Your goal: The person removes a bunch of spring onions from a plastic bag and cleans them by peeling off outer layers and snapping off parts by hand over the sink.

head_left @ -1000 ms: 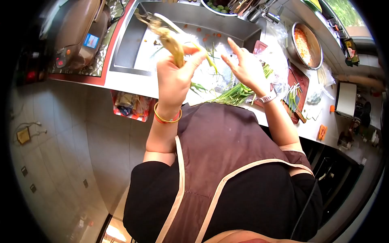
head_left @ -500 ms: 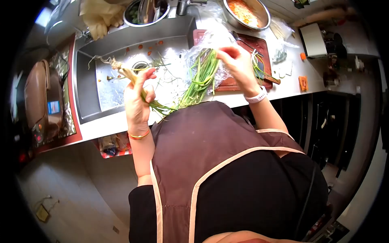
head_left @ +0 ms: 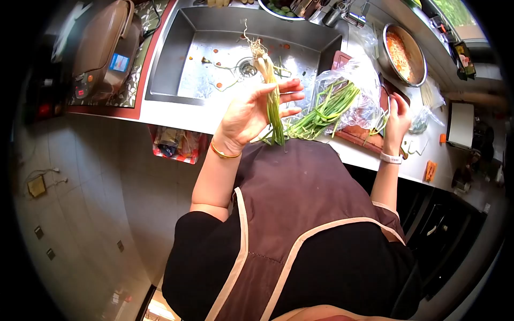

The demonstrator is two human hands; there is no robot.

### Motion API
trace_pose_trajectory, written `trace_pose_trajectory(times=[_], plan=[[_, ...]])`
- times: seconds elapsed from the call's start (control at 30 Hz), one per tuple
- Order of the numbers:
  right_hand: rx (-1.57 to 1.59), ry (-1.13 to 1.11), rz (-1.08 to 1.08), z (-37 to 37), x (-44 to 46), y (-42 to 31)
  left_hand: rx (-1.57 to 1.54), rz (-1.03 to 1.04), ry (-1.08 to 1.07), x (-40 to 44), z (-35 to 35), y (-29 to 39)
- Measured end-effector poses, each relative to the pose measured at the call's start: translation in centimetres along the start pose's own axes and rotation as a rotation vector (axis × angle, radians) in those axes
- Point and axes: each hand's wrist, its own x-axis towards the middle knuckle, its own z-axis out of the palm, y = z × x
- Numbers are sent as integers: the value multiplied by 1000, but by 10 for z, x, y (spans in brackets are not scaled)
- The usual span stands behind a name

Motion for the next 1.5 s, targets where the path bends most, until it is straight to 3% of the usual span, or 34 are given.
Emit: trace_pose_trajectory(times=[0.07, 0.17, 0.3, 0.37, 0.43, 0.57, 0.73, 0.83, 0.97, 1.03, 1.1, 1.3, 1.37, 1.43, 1.5], plan=[[279, -226, 60, 25, -15, -66, -90, -27, 57, 3, 1, -5], [396, -805, 132, 62, -50, -124, -143, -47, 100, 10, -7, -12], [659, -1054, 353, 105, -71, -147, -76, 38, 87, 16, -23, -20], [698, -1045, 414, 107, -66, -151, -137, 45, 98, 7, -21, -19], [678, -1066, 409, 111, -56, -141, 118, 4, 133, 3, -21, -21], [573, -1074, 475, 111, -54, -147, 5, 3, 83, 4, -24, -28], [664, -1031, 476, 118, -54, -139, 51, -21, 46, 7, -18, -19], [648, -996, 573, 117, -39, -136, 68, -39, 173, 6, -22, -10], [535, -1045, 660, 120, -20, -124, 590, 42, 258, 7, -58, 8], [480, -1017, 720, 127, -10, -105, 672, -29, 317, 4, -74, 21], [328, -1056, 647, 128, 1, -82, 813, -12, 438, 0, -95, 29], [514, -1157, 752, 120, 7, -68, 561, 83, 600, -10, -114, 39], [712, -1092, 830, 118, -7, -93, 276, 190, 715, -6, -99, 27], [797, -1120, 839, 111, -14, -118, -16, 179, 569, -2, -92, 10], [845, -1129, 844, 103, -23, -142, -118, 158, 467, -4, -59, -7]])
